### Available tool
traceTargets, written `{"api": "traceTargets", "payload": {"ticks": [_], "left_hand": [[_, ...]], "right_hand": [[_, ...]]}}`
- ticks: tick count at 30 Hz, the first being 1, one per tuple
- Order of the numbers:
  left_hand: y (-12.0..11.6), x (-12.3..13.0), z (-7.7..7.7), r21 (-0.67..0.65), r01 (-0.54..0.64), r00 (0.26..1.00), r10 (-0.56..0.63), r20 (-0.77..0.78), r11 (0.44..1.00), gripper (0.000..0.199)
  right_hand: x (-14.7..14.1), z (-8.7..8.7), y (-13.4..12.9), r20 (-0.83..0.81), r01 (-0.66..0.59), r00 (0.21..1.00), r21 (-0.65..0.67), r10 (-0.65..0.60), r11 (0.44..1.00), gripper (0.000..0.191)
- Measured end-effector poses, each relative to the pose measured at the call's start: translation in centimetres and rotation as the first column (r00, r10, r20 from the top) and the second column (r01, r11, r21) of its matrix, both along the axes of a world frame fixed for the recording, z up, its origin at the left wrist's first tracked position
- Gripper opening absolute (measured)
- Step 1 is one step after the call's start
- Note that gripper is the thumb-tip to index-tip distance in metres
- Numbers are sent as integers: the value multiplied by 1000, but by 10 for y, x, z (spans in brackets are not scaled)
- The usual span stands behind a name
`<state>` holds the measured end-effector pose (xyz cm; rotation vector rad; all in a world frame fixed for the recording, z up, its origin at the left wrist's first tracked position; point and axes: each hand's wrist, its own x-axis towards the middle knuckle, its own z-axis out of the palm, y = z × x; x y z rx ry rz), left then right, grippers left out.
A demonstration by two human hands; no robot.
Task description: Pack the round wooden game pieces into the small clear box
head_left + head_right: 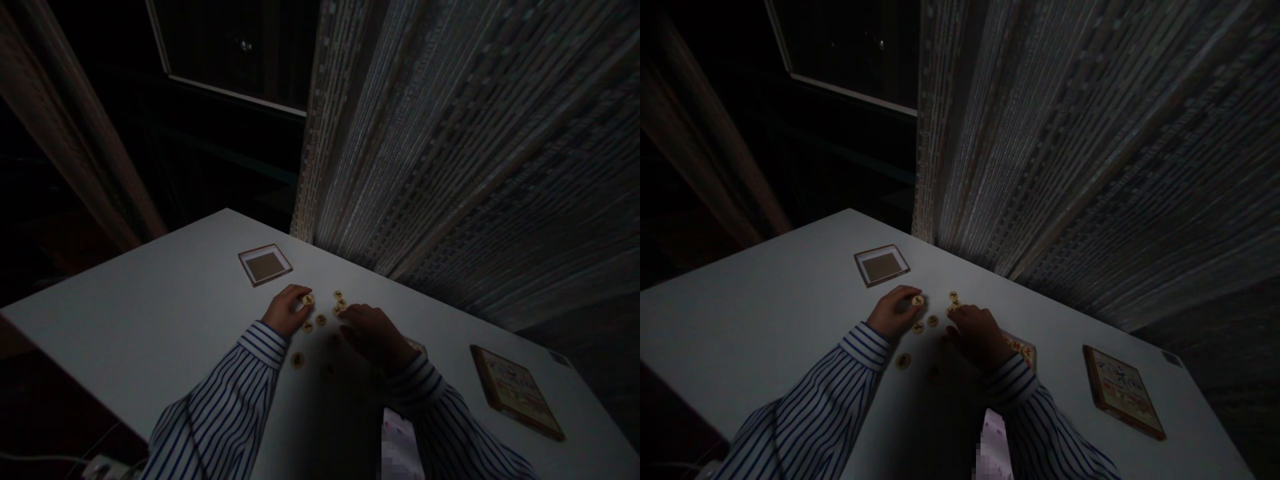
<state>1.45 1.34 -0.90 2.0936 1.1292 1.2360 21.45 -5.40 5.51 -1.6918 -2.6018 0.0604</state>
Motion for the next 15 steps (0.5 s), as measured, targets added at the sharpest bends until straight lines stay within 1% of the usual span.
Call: {"api": "traceTargets", "payload": {"ticks": [5,8,12,15], "left_hand": [[-2,3,1,-132,43,992,-26,124,990,26],[-2,4,0,-198,55,980,-14,201,979,27],[-3,4,-2,-330,82,956,19,291,941,34],[-3,2,-4,-384,103,948,26,318,918,39]], "right_hand": [[6,-1,-2,12,-24,1000,18,24,1000,29],[8,1,-6,9,-18,1000,39,18,999,29],[10,4,-13,-23,12,1000,74,-11,997,27],[14,5,-19,-55,32,998,85,-27,996,26]]}}
